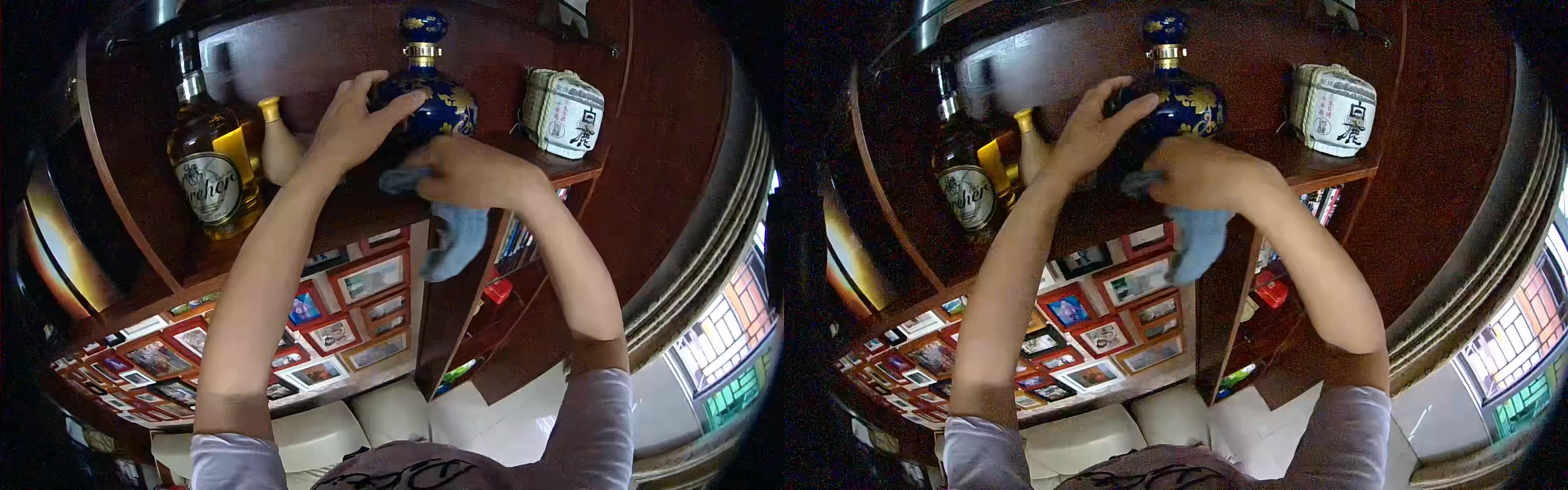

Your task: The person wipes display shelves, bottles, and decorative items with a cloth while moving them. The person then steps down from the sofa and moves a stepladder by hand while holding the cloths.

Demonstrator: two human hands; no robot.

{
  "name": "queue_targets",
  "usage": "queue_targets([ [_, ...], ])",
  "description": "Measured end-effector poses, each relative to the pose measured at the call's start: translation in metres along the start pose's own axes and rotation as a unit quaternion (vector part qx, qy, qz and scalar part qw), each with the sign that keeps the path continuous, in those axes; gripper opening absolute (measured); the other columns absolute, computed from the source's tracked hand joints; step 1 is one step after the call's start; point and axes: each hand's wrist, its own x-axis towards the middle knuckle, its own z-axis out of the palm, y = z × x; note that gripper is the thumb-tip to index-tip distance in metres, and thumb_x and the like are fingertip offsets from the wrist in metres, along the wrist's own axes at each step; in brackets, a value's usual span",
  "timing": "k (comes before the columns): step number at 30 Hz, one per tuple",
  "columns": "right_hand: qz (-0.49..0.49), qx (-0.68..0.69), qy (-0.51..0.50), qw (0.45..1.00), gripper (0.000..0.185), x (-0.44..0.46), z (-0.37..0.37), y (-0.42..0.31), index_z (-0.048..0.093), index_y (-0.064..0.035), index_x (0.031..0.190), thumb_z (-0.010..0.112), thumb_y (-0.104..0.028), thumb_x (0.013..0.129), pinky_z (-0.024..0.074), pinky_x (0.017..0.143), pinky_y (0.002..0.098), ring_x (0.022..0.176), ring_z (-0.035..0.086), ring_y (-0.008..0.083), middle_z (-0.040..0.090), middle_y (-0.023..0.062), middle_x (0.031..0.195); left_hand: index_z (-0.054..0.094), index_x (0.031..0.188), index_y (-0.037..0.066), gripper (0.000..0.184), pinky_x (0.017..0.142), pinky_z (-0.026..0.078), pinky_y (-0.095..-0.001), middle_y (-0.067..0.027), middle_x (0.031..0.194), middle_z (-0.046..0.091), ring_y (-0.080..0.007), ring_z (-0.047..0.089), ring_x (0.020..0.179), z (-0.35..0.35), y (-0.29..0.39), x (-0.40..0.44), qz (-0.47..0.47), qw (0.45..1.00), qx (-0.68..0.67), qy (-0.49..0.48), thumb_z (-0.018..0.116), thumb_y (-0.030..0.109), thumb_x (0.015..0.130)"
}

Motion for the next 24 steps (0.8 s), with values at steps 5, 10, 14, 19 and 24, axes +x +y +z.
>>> queue_targets([
  [5,0.075,0.011,-0.022,0.997,0.042,-0.027,-0.021,0.082,0.068,-0.0024,0.125,0.070,-0.015,0.085,0.0526,0.094,0.0403,0.100,0.070,0.0319,0.072,0.0220,0.105,0.056,0.138,0.005,0.081,0.109,0.041,-0.0400,-0.0217,0.140,0.052,-0.0308,0.051,0.132,0.005,0.016,-0.002,-0.023,0.999,0.009,0.020,0.067,0.066,0.086],
  [10,0.238,-0.128,0.119,0.955,0.033,-0.002,0.002,0.170,0.071,-0.0065,0.119,0.067,-0.011,0.086,0.0529,0.095,0.0448,0.111,0.066,0.0363,0.070,0.0216,0.115,0.057,0.136,0.003,0.086,0.103,0.046,-0.0415,-0.0216,0.133,0.058,-0.0340,0.057,0.123,0.013,0.031,0.029,-0.076,0.996,0.035,0.018,0.067,0.069,0.083],
  [14,0.274,-0.138,0.100,0.946,0.029,0.035,0.021,0.216,0.068,-0.0022,0.116,0.062,-0.009,0.089,0.0547,0.096,0.0458,0.110,0.067,0.0380,0.068,0.0232,0.120,0.066,0.124,0.003,0.072,0.100,0.047,-0.0374,-0.0181,0.123,0.067,-0.0285,0.064,0.113,0.023,0.041,0.064,-0.158,0.985,-0.026,-0.063,0.074,0.061,0.082],
  [19,0.273,-0.119,0.138,0.945,0.029,0.033,0.020,0.214,0.069,-0.0030,0.117,0.057,-0.006,0.091,0.0559,0.094,0.0469,0.113,0.066,0.0386,0.068,0.0213,0.121,0.072,0.107,0.000,0.059,0.088,0.054,-0.0342,-0.0142,0.102,0.074,-0.0215,0.071,0.092,0.032,0.043,0.086,-0.180,0.973,-0.095,-0.106,0.084,0.048,0.075],
  [24,0.238,-0.133,0.139,0.952,0.034,0.043,0.033,0.236,0.070,-0.0104,0.118,0.053,-0.009,0.089,0.0530,0.096,0.0481,0.112,0.065,0.0389,0.067,0.0217,0.121,0.074,0.096,0.002,0.044,0.074,0.058,-0.0304,-0.0121,0.090,0.074,-0.0187,0.072,0.079,0.031,0.046,0.083,-0.252,0.956,-0.140,-0.059,0.091,0.034,0.071],
])
